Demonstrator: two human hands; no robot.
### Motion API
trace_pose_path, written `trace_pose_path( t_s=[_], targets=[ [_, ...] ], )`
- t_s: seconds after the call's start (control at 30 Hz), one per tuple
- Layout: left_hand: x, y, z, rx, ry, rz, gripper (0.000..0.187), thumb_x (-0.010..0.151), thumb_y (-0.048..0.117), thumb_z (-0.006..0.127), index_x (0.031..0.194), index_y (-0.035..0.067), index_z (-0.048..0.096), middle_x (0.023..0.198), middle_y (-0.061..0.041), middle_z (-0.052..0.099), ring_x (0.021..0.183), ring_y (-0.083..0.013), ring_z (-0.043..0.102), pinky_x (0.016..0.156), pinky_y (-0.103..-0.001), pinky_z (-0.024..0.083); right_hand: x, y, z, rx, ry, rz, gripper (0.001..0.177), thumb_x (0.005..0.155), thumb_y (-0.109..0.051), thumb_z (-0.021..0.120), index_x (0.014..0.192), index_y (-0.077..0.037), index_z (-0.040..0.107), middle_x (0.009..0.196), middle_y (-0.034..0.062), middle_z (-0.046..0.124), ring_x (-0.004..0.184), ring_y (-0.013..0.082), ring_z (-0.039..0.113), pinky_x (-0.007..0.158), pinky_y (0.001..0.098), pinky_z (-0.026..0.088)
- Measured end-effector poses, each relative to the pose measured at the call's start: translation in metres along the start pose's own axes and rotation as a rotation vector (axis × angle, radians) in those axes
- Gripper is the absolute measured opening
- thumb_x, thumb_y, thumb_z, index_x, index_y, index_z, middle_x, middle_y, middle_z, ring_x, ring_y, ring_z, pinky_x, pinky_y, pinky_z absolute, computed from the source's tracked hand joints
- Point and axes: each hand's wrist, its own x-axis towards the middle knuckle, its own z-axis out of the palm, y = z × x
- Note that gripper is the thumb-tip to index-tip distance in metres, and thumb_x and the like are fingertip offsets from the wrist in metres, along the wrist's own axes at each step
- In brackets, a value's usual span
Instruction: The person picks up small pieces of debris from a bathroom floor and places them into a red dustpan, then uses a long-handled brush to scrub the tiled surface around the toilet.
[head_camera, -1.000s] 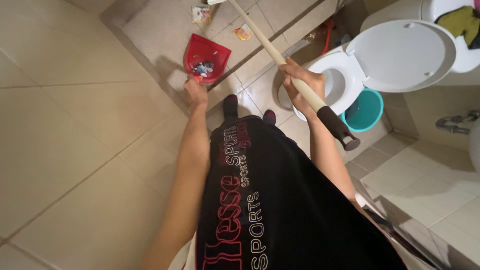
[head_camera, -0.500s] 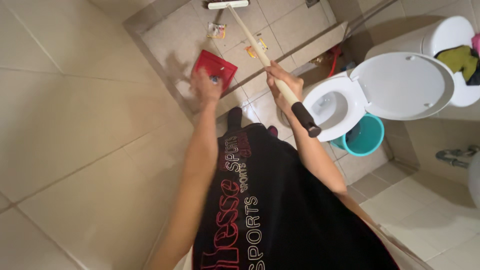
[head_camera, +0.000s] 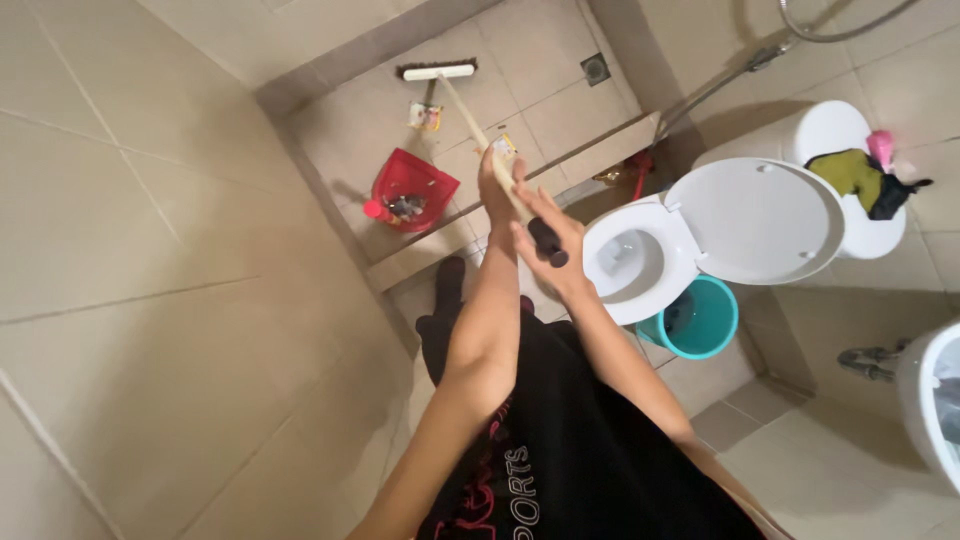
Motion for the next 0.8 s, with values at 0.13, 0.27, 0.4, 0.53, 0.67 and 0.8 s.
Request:
trace_pose_path(
  t_s=[0.13, 0.27, 0.4, 0.53, 0.67, 0.8],
  targets=[
    [-0.028, -0.004, 0.003, -0.054, 0.149, 0.021, 0.043, 0.094, 0.021, 0.076, 0.134, 0.012, 0.063, 0.123, -0.017, 0.064, 0.111, -0.0289, 0.067, 0.092, -0.038, 0.056, -0.026, -0.013, -0.027, -0.083, -0.152, 0.01, 0.021, 0.089, 0.0, 0.069, 0.11, 0.001, 0.072, 0.116, 0.0171, 0.075, 0.132, 0.0353, 0.064, 0.124, 0.0619, 0.026],
    [-0.058, 0.014, -0.003, -0.186, 0.231, 0.134, 0.042, 0.097, 0.024, 0.071, 0.136, 0.017, 0.061, 0.126, -0.016, 0.06, 0.116, -0.0277, 0.066, 0.093, -0.034, 0.061, -0.045, -0.016, -0.038, -0.062, -0.185, 0.055, 0.005, 0.097, -0.001, 0.067, 0.097, -0.003, 0.071, 0.112, 0.011, 0.077, 0.132, 0.0323, 0.066, 0.128, 0.0594, 0.026],
    [-0.075, 0.02, -0.031, 0.132, -0.073, -0.086, 0.049, 0.093, 0.033, 0.08, 0.136, 0.018, 0.064, 0.112, -0.016, 0.066, 0.102, -0.0335, 0.07, 0.087, -0.043, 0.054, -0.062, -0.016, -0.055, -0.063, -0.237, 0.034, 0.011, 0.091, -0.003, 0.071, 0.083, -0.003, 0.065, 0.103, 0.0105, 0.076, 0.13, 0.033, 0.065, 0.124, 0.0643, 0.02],
    [-0.099, -0.004, -0.029, 0.154, -0.099, 0.063, 0.059, 0.089, 0.035, 0.082, 0.137, 0.011, 0.058, 0.115, -0.017, 0.072, 0.104, -0.0354, 0.07, 0.088, -0.043, 0.054, -0.087, -0.014, -0.066, -0.104, -0.217, -0.048, 0.021, 0.09, 0.001, 0.069, 0.071, -0.003, 0.061, 0.082, 0.0072, 0.07, 0.123, 0.0316, 0.068, 0.123, 0.0674, 0.015],
    [-0.121, -0.028, -0.009, 0.217, -0.03, 0.021, 0.059, 0.09, 0.037, 0.081, 0.137, 0.011, 0.058, 0.109, -0.016, 0.074, 0.099, -0.034, 0.072, 0.089, -0.04, 0.055, -0.101, -0.024, -0.083, -0.024, -0.247, -0.072, 0.02, 0.088, 0.001, 0.067, 0.071, -0.005, 0.059, 0.079, 0.0049, 0.064, 0.115, 0.0274, 0.069, 0.126, 0.0649, 0.018],
    [-0.129, -0.027, 0.003, 0.137, 0.021, -0.151, 0.059, 0.087, 0.038, 0.079, 0.136, 0.014, 0.058, 0.109, -0.014, 0.075, 0.101, -0.0304, 0.072, 0.091, -0.04, 0.055, -0.106, -0.032, -0.099, -0.006, -0.309, -0.075, 0.02, 0.088, 0.0, 0.067, 0.071, -0.006, 0.059, 0.079, 0.0055, 0.064, 0.113, 0.0283, 0.069, 0.125, 0.0612, 0.022]
  ],
)
